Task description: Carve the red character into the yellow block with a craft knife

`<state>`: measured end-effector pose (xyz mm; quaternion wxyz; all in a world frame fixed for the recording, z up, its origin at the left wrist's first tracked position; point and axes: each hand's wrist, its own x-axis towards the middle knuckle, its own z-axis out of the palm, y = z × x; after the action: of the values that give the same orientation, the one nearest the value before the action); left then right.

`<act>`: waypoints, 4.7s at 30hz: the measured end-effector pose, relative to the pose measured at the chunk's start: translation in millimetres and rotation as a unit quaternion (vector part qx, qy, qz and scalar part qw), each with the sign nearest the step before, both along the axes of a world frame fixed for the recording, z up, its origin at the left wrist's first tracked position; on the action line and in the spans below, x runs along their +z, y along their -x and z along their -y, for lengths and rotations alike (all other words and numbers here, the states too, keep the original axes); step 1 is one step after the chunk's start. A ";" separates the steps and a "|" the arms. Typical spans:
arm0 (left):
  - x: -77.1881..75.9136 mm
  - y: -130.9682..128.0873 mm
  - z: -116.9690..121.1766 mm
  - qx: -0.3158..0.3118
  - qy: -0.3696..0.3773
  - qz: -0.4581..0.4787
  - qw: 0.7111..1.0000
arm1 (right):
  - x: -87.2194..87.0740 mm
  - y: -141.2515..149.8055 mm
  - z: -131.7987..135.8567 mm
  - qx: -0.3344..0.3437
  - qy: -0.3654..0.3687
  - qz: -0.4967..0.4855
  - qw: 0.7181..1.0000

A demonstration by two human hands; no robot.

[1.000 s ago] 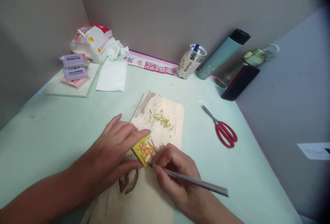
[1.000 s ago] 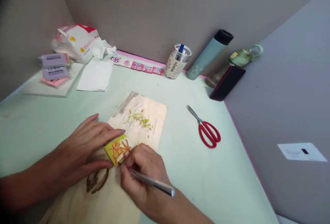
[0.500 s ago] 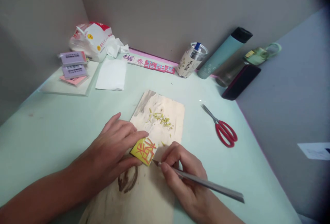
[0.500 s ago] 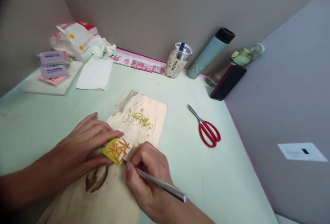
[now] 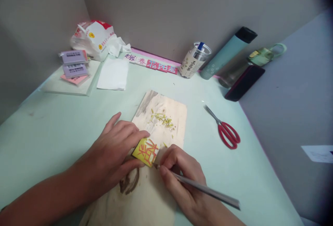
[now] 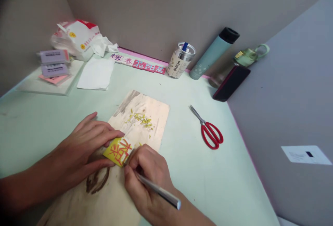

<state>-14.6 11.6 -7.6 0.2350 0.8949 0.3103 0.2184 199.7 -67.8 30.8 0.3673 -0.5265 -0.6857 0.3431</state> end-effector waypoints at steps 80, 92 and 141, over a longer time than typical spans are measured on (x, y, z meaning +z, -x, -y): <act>-1.2 -11.6 8.6 0.081 -0.075 0.044 0.993 | -16.7 -8.3 -1.6 -0.147 -0.020 -0.088 0.985; 3.4 -8.9 9.0 0.088 -0.088 0.094 0.988 | -8.7 -4.8 -4.0 -0.084 0.112 -0.192 0.971; 16.1 -22.7 23.3 0.027 0.129 0.190 0.973 | -10.5 8.0 -1.0 -0.117 0.059 -0.183 0.974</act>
<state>8.1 -11.6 8.5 0.3971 0.7906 0.3091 0.3489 191.7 -66.8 20.3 0.4927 -0.5522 -0.5191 0.4277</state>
